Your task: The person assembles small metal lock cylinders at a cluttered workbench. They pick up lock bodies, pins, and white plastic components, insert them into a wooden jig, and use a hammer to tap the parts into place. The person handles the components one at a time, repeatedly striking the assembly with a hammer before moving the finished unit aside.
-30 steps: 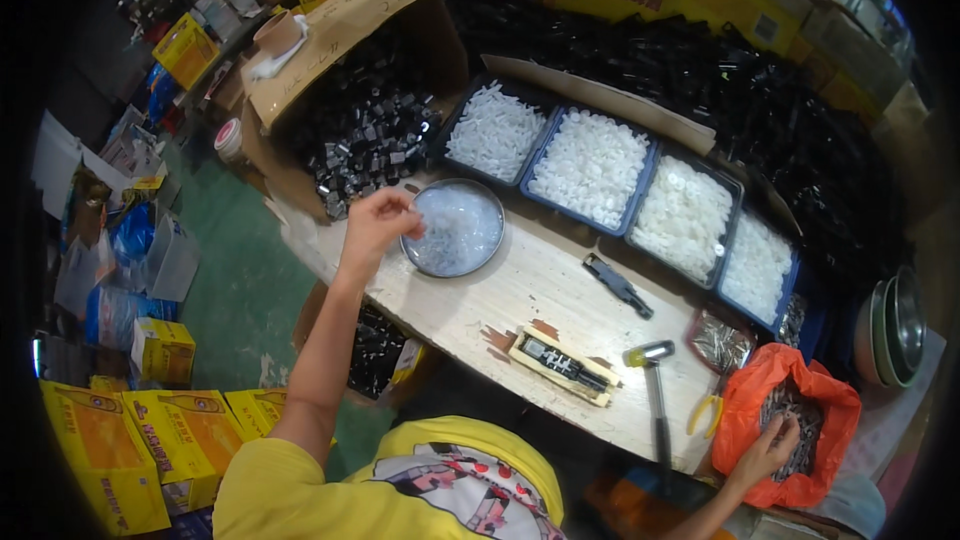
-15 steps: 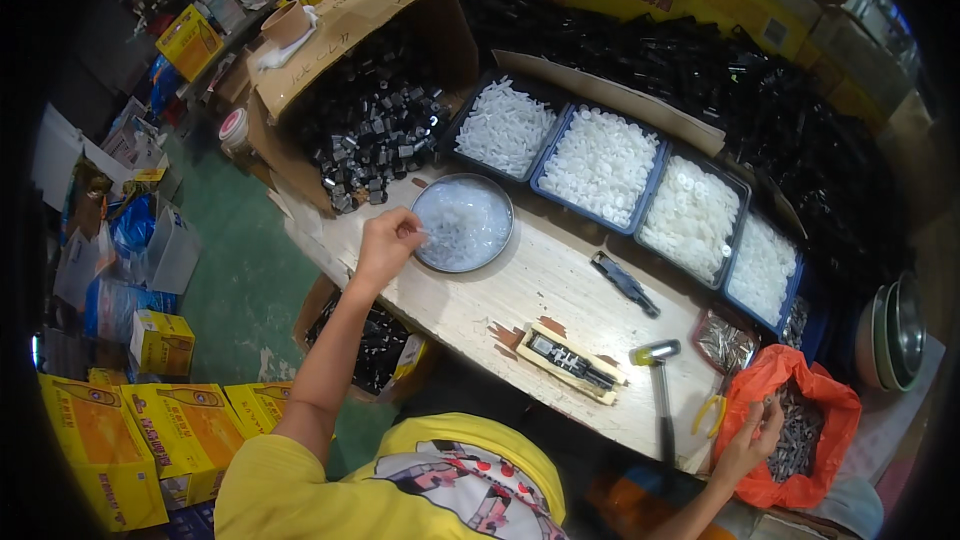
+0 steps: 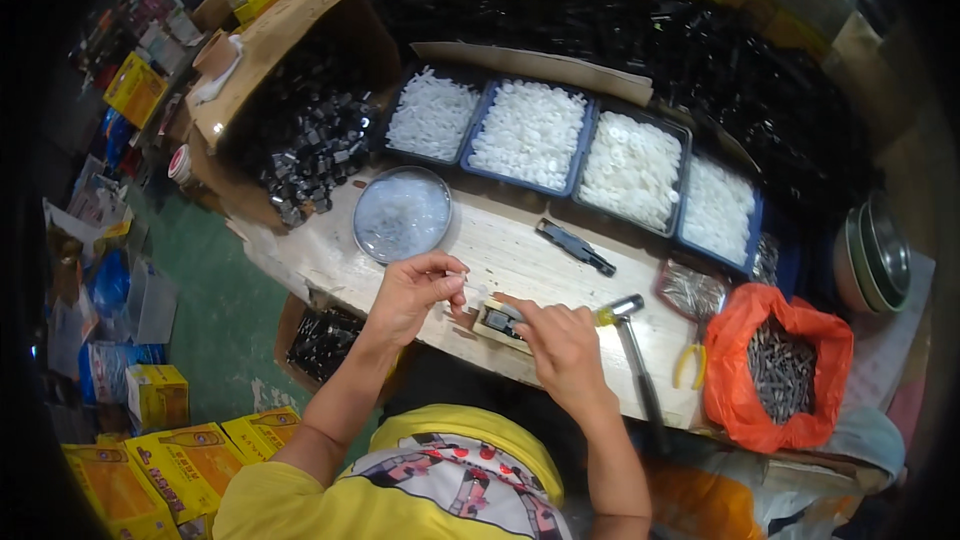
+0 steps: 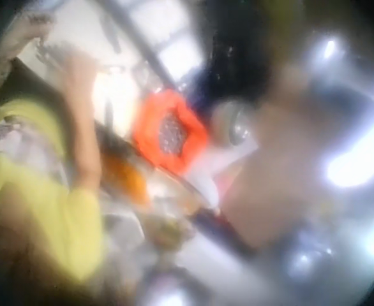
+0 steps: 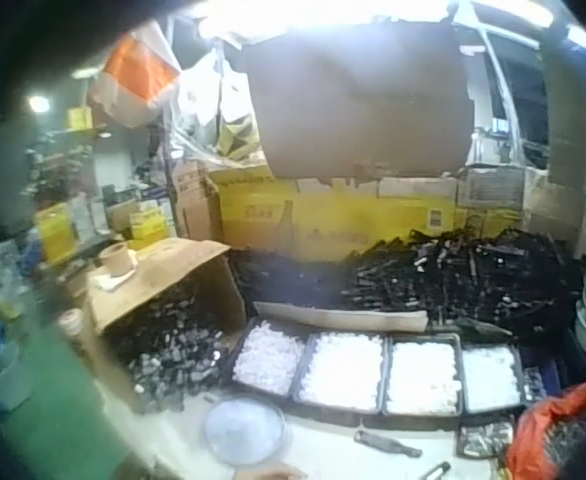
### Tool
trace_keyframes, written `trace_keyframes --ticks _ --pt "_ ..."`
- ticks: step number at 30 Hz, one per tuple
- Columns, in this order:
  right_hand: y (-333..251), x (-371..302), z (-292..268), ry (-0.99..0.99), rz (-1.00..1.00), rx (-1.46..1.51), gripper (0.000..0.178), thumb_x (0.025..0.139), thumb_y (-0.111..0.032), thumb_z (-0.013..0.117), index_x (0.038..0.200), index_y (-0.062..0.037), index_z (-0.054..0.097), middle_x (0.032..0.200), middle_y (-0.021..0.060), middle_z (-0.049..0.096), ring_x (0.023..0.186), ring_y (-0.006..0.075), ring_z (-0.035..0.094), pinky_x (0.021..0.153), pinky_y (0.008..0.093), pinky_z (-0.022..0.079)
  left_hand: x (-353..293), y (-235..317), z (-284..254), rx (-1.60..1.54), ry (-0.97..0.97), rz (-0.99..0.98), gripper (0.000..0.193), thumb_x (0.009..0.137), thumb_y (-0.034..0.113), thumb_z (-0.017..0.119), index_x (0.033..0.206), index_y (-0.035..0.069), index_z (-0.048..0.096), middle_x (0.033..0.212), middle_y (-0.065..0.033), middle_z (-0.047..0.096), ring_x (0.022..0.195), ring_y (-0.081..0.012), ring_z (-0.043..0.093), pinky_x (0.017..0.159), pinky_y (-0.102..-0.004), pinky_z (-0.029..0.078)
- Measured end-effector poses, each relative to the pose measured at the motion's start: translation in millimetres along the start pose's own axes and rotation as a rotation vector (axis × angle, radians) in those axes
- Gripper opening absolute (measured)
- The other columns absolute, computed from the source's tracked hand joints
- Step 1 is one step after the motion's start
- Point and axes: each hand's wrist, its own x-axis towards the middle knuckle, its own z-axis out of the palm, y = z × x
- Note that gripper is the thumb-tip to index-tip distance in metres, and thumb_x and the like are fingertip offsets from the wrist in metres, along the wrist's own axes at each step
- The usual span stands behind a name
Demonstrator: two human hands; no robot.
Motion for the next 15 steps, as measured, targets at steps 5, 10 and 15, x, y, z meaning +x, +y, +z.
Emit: trace_keyframes --ticks 5,10,15 --pt "4 -3 -3 -0.011 0.063 0.016 0.020 0.080 -0.011 0.061 0.099 -0.0031 0.060 0.068 0.0070 0.057 0.061 0.0205 0.051 0.059 0.0316 0.031 -2 -7 16 -0.068 -0.067 -0.023 0.012 0.080 0.000 0.062 0.091 -0.003 0.060 0.078 -0.0072 0.059 0.067 -0.0136 0.059 0.059 -0.0239 0.050" --pt "11 -9 0 -0.005 0.065 0.071 0.022 0.082 -0.012 0.060 0.102 -0.0043 0.060 0.067 0.0067 0.056 0.062 0.0198 0.051 0.060 0.0305 0.032 -8 -8 30 0.033 -0.061 0.064 0.014 0.077 -0.004 0.063 0.090 -0.004 0.060 0.083 -0.0073 0.058 0.069 -0.0150 0.060 0.062 -0.0241 0.051" --pt "20 -19 -4 -0.223 0.485 0.739 0.023 0.088 -0.012 0.054 0.109 -0.0034 0.057 0.067 0.0021 0.053 0.064 0.0091 0.048 0.059 0.0230 0.036 -7 -12 31 0.484 -0.223 0.483 0.014 0.073 -0.006 0.065 0.086 -0.001 0.061 0.082 -0.0078 0.060 0.074 -0.0162 0.059 0.064 -0.0259 0.048"
